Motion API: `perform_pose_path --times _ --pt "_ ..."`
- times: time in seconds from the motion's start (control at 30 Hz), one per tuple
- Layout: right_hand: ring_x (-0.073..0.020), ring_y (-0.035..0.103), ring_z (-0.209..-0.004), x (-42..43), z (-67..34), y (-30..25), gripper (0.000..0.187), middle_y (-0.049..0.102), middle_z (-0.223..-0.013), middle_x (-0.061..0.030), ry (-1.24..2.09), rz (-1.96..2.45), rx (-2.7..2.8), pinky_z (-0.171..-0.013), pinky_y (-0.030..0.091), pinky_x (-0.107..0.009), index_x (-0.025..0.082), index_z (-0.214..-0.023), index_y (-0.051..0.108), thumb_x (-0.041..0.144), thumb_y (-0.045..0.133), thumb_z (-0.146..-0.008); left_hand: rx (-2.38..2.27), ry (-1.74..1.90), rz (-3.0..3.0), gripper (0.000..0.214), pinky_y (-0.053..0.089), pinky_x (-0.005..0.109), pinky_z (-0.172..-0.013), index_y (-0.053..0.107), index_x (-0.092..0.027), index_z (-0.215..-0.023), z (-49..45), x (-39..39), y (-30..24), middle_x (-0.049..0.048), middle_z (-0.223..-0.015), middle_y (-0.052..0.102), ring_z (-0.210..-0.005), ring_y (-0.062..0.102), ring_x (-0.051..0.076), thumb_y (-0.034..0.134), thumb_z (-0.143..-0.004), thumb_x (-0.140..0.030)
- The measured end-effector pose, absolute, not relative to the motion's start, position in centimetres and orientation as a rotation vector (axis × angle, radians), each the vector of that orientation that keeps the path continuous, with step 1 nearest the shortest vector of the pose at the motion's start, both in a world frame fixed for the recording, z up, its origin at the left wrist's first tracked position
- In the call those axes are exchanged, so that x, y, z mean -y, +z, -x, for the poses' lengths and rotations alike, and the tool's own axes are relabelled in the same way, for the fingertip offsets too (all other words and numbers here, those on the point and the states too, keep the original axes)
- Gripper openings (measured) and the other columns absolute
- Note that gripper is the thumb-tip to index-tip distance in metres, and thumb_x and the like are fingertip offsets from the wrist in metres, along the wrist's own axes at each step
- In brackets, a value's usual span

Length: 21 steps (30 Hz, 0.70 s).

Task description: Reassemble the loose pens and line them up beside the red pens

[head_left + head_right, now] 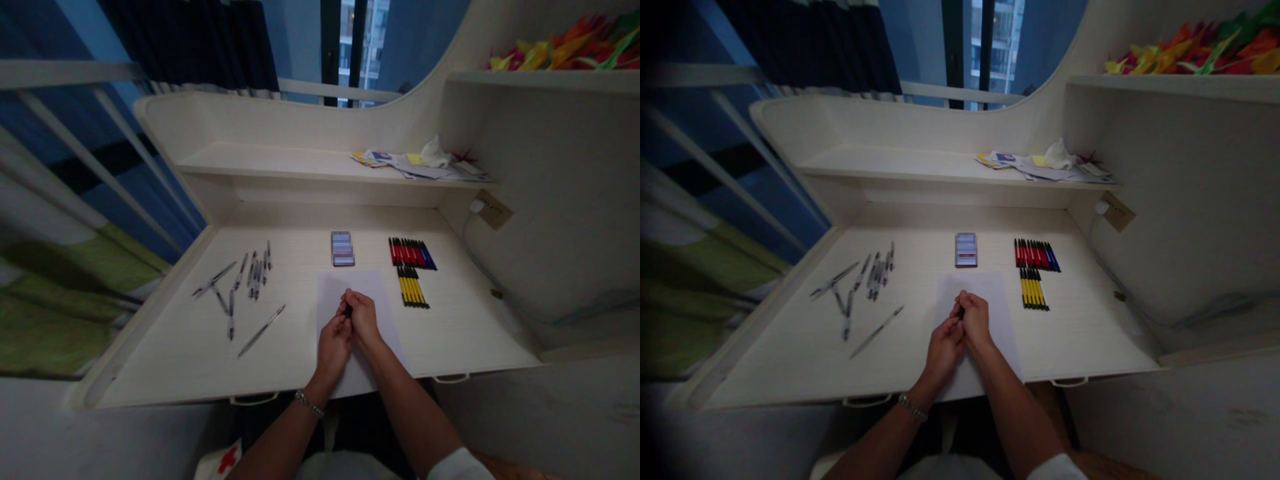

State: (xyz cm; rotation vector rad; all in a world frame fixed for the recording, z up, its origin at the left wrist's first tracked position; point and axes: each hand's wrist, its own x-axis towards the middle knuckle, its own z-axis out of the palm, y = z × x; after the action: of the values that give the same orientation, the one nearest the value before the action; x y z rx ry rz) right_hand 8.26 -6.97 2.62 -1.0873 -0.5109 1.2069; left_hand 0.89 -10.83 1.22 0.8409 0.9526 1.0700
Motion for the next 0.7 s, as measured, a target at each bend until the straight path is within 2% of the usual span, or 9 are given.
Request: perform_pose_path --times 0.07,0.17,0.3,0.4,0.5,0.57,0.63,0.7 --pt "-0.0116 0.049 -0.042 7.1 -8.3 2.5 0.032 0.055 -0.05 0.0017 1.28 1.043 0.475 -0.042 0.037 -0.024 0.016 -0.067 0.059 0.047 0.069 -0.069 -0.893 1.014 -0.703 0.03 0.027 0.017 -0.04 0.055 -0.016 -0.07 -0.8 11.1 1.2 -0.0046 -0.055 0.049 -0.04 0.037 0.004 0.069 -0.072 -0.042" --pt "-0.0121 0.051 -0.044 7.3 -8.5 2.4 0.032 0.057 -0.052 0.0006 1.353 0.994 0.476 -0.043 0.037 -0.023 0.016 -0.068 0.06 0.046 0.071 -0.07 -0.82 0.941 -0.589 0.033 0.016 0.016 -0.037 0.05 -0.016 -0.068 -0.6 11.3 1.4 -0.0075 -0.051 0.041 -0.035 0.024 0.001 0.072 -0.071 -0.041" --pt "-0.0123 0.054 -0.048 7.7 -8.7 2.6 0.033 0.057 -0.053 0.0007 1.412 0.917 0.46 -0.042 0.035 -0.021 0.017 -0.069 0.059 0.047 0.07 -0.071 -0.719 0.875 -0.498 0.03 0.016 0.015 -0.036 0.05 -0.016 -0.07 0.0 11.3 1.8 -0.0066 -0.054 0.044 -0.035 0.023 0.0 0.072 -0.071 -0.036" --pt "-0.0135 0.057 -0.054 8.0 -8.8 3.0 0.034 0.057 -0.055 0.0005 1.427 0.868 0.474 -0.046 0.038 -0.021 0.017 -0.073 0.06 0.05 0.068 -0.073 -0.627 0.815 -0.441 0.028 0.016 0.014 -0.036 0.052 -0.015 -0.075 0.2 11.1 2.2 -0.0068 -0.054 0.044 -0.036 0.022 0.0 0.072 -0.071 -0.035" --pt "-0.0156 0.061 -0.063 7.9 -9.1 3.3 0.04 0.066 -0.07 -0.0049 1.437 0.903 0.567 -0.056 0.045 -0.025 0.016 -0.087 0.065 0.055 0.064 -0.075 -0.642 0.836 -0.497 0.029 0.017 0.014 -0.036 0.053 -0.015 -0.076 0.2 10.8 2.4 -0.0064 -0.056 0.045 -0.036 0.025 0.0 0.07 -0.073 -0.038" --pt "-0.0163 0.062 -0.068 7.7 -9.4 3.4 0.044 0.069 -0.082 -0.0074 1.39 0.984 0.618 -0.058 0.046 -0.026 0.017 -0.095 0.066 0.056 0.065 -0.074 -0.726 0.908 -0.615 0.029 0.02 0.015 -0.037 0.054 -0.015 -0.074 0.1 10.5 2.4 -0.0047 -0.058 0.048 -0.038 0.032 0.001 0.069 -0.074 -0.04" --pt "-0.0148 0.06 -0.065 7.5 -9.6 3.3 0.041 0.069 -0.081 -0.0058 1.268 1.091 0.649 -0.054 0.044 -0.024 0.017 -0.091 0.066 0.053 0.069 -0.07 -0.819 0.968 -0.747 0.029 0.025 0.016 -0.039 0.056 -0.015 -0.074 0.1 10.3 2.4 -0.0025 -0.061 0.052 -0.042 0.04 0.003 0.069 -0.075 -0.041" --pt "-0.0119 0.055 -0.056 7.5 -9.8 3.2 0.036 0.066 -0.07 -0.003 1.136 1.175 0.673 -0.049 0.04 -0.022 0.016 -0.08 0.066 0.049 0.072 -0.068 -0.881 0.988 -0.838 0.03 0.029 0.017 -0.041 0.058 -0.015 -0.076 0.1 10.3 2.3 -0.0011 -0.064 0.055 -0.045 0.044 0.005 0.069 -0.074 -0.042"
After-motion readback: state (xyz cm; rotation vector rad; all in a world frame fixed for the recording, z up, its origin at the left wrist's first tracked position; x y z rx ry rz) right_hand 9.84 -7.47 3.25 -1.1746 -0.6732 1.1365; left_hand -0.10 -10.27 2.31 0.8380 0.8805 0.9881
